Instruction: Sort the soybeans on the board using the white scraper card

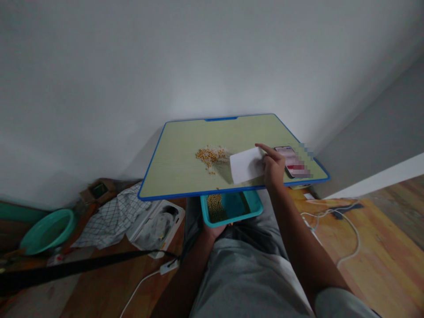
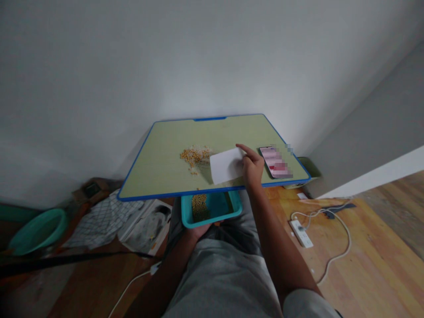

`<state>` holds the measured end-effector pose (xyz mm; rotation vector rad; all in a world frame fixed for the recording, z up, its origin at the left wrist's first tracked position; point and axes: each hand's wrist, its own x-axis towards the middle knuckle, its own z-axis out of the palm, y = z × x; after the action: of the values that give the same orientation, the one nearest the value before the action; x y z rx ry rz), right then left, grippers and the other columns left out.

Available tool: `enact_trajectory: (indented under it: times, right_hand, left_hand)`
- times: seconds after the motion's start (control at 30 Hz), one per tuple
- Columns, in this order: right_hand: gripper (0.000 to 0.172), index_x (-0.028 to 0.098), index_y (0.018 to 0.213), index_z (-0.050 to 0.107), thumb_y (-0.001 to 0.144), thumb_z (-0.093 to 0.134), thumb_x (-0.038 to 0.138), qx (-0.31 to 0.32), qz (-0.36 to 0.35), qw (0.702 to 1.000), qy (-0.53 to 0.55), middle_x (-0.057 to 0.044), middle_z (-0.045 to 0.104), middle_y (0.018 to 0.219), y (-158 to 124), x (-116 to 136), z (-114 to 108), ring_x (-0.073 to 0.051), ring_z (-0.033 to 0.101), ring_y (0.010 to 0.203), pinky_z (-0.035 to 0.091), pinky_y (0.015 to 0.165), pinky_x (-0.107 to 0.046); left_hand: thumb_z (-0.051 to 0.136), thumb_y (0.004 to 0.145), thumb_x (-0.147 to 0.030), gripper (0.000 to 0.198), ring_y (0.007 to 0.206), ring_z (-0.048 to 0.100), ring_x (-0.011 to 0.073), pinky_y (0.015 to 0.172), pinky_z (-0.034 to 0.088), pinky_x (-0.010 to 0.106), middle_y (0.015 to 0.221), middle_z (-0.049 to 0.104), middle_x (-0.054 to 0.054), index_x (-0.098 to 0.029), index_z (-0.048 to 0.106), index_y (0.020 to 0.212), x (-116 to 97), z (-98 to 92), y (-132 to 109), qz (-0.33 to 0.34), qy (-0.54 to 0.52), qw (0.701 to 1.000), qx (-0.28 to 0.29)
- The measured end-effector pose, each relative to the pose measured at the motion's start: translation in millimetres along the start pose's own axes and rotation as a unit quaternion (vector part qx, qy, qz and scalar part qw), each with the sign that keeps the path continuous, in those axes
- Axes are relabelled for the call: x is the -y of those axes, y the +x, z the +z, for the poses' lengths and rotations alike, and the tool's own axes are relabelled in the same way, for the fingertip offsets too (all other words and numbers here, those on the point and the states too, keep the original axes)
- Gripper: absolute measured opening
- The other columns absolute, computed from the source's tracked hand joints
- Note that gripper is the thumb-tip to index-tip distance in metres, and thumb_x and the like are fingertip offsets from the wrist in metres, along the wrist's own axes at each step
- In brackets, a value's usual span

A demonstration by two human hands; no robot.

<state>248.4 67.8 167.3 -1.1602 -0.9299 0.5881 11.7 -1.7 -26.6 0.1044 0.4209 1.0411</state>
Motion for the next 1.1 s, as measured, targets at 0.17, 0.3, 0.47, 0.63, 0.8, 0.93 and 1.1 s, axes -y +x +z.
enact_trajectory:
  times: [0.17,0.3,0.47,0.63,0.8,0.93,1.1]
  right_hand:
    - [0.070,0.022,0.144,0.073,0.074,0.070,0.025,0.168,0.001,0.985,0.035,0.000,0.069,0.078,-3.0,4.6,2.5,-0.015,0.048,0.063,0.035,0.057,-0.028]
    - [0.073,0.023,0.152,0.067,0.080,0.076,0.028,0.245,0.018,0.969,0.030,0.000,0.071,0.082,-4.4,2.6,2.4,-0.014,0.047,0.062,0.031,0.056,-0.027]
    - [0.072,0.022,0.153,0.067,0.082,0.078,0.030,0.273,0.027,0.961,0.024,0.001,0.070,0.082,-5.5,2.4,0.8,-0.012,0.046,0.061,0.030,0.055,-0.025]
    - [0.070,0.023,0.149,0.070,0.080,0.079,0.030,0.287,0.042,0.957,0.031,0.001,0.072,0.082,-7.3,5.4,0.5,-0.013,0.051,0.062,0.034,0.056,-0.026]
    - [0.070,0.023,0.149,0.070,0.079,0.079,0.030,0.258,0.042,0.965,0.034,0.000,0.075,0.084,-4.0,-0.7,1.0,-0.014,0.052,0.062,0.035,0.055,-0.026]
    - [0.075,0.024,0.156,0.061,0.084,0.078,0.033,0.193,0.033,0.980,0.028,-0.003,0.078,0.090,1.7,-9.7,2.1,-0.016,0.060,0.067,0.045,0.059,-0.028]
    - [0.080,0.024,0.160,0.055,0.086,0.079,0.036,0.184,0.037,0.982,0.032,-0.005,0.079,0.094,3.9,-14.4,3.1,-0.021,0.068,0.078,0.054,0.067,-0.032]
  left_hand:
    - [0.042,0.107,-0.062,0.060,0.124,0.072,0.0446,0.088,0.063,0.074,0.153,0.072,0.019,-0.026,0.077,0.142,-1.7,11.8,-4.3,-0.027,0.033,0.998,0.037]
    - [0.038,0.109,-0.061,0.058,0.122,0.074,0.0425,0.084,0.065,0.069,0.145,0.077,0.012,-0.030,0.081,0.131,-3.5,15.6,-6.4,-0.023,0.048,0.998,0.043]
    - [0.032,0.110,-0.061,0.062,0.121,0.074,0.0394,0.085,0.066,0.064,0.140,0.079,0.013,-0.029,0.083,0.126,-3.0,15.8,-8.0,-0.016,0.062,0.997,0.039]
    - [0.037,0.108,-0.063,0.060,0.120,0.073,0.0416,0.084,0.064,0.066,0.140,0.078,0.015,-0.028,0.082,0.126,-3.1,15.4,-7.3,-0.016,0.074,0.997,0.023]
    - [0.036,0.107,-0.063,0.058,0.124,0.071,0.0418,0.088,0.063,0.067,0.144,0.077,0.013,-0.031,0.081,0.126,-3.4,12.1,-5.0,-0.014,0.067,0.997,0.022]
    - [0.042,0.106,-0.063,0.054,0.123,0.072,0.0415,0.092,0.062,0.069,0.144,0.077,0.012,-0.031,0.080,0.127,-3.6,11.7,-4.9,-0.015,0.070,0.997,0.032]
    - [0.031,0.109,-0.061,0.062,0.120,0.073,0.0412,0.092,0.061,0.070,0.146,0.076,0.015,-0.030,0.082,0.127,-3.9,18.7,-7.2,-0.015,0.078,0.997,0.023]
